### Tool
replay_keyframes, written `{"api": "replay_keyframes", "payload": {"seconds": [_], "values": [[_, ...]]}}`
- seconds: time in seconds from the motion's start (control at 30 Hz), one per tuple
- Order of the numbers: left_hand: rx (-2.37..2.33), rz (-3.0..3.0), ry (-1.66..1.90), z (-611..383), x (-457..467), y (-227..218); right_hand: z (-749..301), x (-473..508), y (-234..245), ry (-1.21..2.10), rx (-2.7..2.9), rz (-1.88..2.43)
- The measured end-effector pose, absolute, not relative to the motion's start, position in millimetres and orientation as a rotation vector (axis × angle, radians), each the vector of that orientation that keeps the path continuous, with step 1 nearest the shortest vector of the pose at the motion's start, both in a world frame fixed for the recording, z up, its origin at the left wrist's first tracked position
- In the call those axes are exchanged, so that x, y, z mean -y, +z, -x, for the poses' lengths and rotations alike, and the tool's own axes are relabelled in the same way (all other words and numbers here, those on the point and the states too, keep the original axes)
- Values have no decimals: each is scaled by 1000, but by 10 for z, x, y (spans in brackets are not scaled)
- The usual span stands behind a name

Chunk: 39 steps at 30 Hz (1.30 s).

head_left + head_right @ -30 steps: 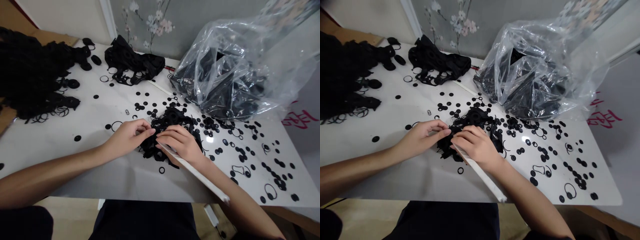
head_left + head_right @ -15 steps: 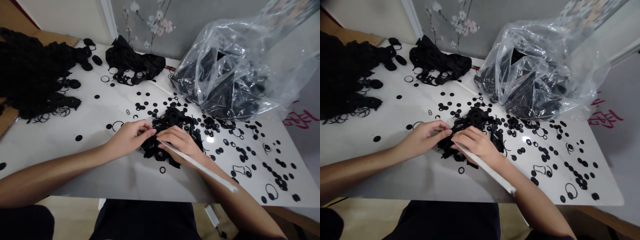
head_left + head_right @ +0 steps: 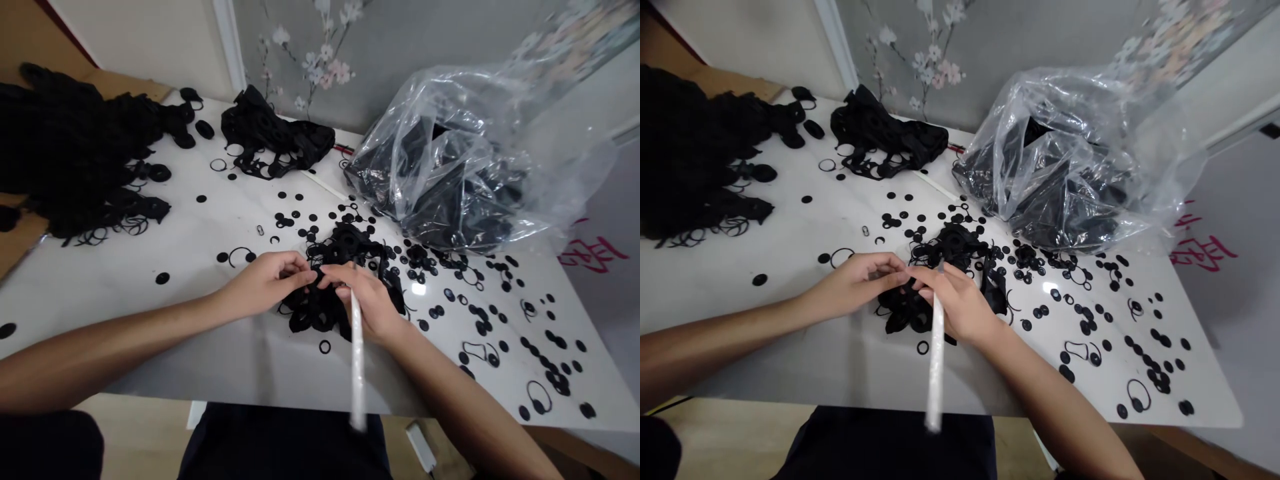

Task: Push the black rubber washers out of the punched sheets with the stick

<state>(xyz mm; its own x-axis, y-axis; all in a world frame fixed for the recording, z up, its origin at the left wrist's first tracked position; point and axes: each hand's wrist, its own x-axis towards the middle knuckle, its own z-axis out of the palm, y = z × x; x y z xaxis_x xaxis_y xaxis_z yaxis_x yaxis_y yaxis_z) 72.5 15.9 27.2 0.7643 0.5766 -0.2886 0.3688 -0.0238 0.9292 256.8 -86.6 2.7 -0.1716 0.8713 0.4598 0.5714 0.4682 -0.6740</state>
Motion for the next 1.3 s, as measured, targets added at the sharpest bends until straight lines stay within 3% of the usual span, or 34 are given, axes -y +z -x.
{"api": "replay_keyframes", "payload": {"seconds": [0.2,0.43,0.77,0.9,1.13,1.3], "values": [[-786,-1656,216,-733,-143,226,-2503,859,113,368,2015,1278],[-798,-1834,206,-722,-105,311,-2495,872,94,611,1828,1325],[-805,-1791,201,-708,-98,294,-2442,931,171,167,2084,1483],[-839,-1903,157,-716,-81,320,-2435,955,196,277,2157,1490],[-801,-1884,143,-751,-84,383,-2442,949,187,389,1725,1286],[-836,-2017,-34,-629,-279,518,-2725,895,398,444,1329,1408]]}}
